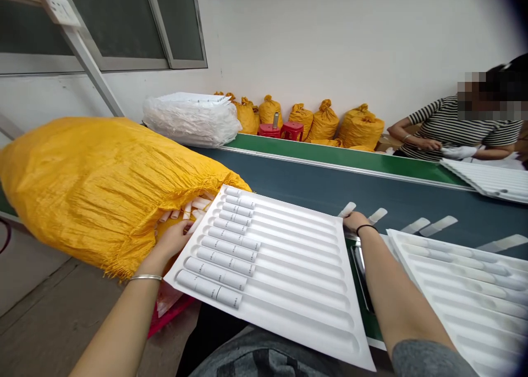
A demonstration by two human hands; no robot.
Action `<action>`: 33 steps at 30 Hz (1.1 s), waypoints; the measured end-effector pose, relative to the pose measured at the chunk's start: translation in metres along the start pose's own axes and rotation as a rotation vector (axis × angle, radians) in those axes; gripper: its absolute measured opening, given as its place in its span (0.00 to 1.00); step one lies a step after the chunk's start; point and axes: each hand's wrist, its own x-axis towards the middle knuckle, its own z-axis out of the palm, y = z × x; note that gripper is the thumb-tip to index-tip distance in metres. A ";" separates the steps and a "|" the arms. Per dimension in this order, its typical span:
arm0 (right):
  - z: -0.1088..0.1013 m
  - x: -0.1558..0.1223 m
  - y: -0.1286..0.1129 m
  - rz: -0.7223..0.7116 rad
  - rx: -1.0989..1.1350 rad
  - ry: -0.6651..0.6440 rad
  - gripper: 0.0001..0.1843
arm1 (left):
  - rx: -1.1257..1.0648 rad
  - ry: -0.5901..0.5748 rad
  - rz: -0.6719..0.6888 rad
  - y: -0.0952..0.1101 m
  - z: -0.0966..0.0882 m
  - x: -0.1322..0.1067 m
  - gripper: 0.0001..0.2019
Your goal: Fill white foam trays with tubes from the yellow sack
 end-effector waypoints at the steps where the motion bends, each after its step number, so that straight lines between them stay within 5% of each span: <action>1: -0.004 -0.001 0.001 0.020 -0.030 -0.071 0.12 | -0.006 0.015 -0.021 0.000 0.002 -0.001 0.14; 4: -0.020 -0.015 -0.004 0.038 -0.105 -0.205 0.13 | 0.008 0.155 -0.097 0.001 0.001 -0.011 0.18; 7: -0.021 -0.049 -0.037 -0.124 -0.061 -0.227 0.13 | -0.068 0.329 -0.041 0.017 0.001 -0.029 0.19; 10: 0.012 -0.096 -0.092 -0.472 0.084 -0.311 0.14 | -0.347 0.344 0.225 0.052 0.009 -0.047 0.15; 12: 0.041 -0.122 -0.126 -0.830 0.151 -0.340 0.14 | -0.485 0.287 0.363 0.077 0.015 -0.057 0.12; 15: 0.069 -0.140 -0.156 -0.975 0.140 -0.322 0.06 | -0.555 0.236 0.406 0.101 0.020 -0.069 0.11; 20: 0.053 -0.144 -0.148 -0.931 0.248 -0.201 0.11 | -0.460 0.214 0.367 0.110 0.015 -0.085 0.12; 25: 0.018 -0.153 -0.123 -1.012 0.793 -0.334 0.13 | -0.370 0.066 0.407 0.117 0.012 -0.095 0.15; 33: -0.014 -0.157 -0.110 -1.394 0.566 -0.098 0.20 | -0.275 0.028 0.539 0.136 0.004 -0.105 0.15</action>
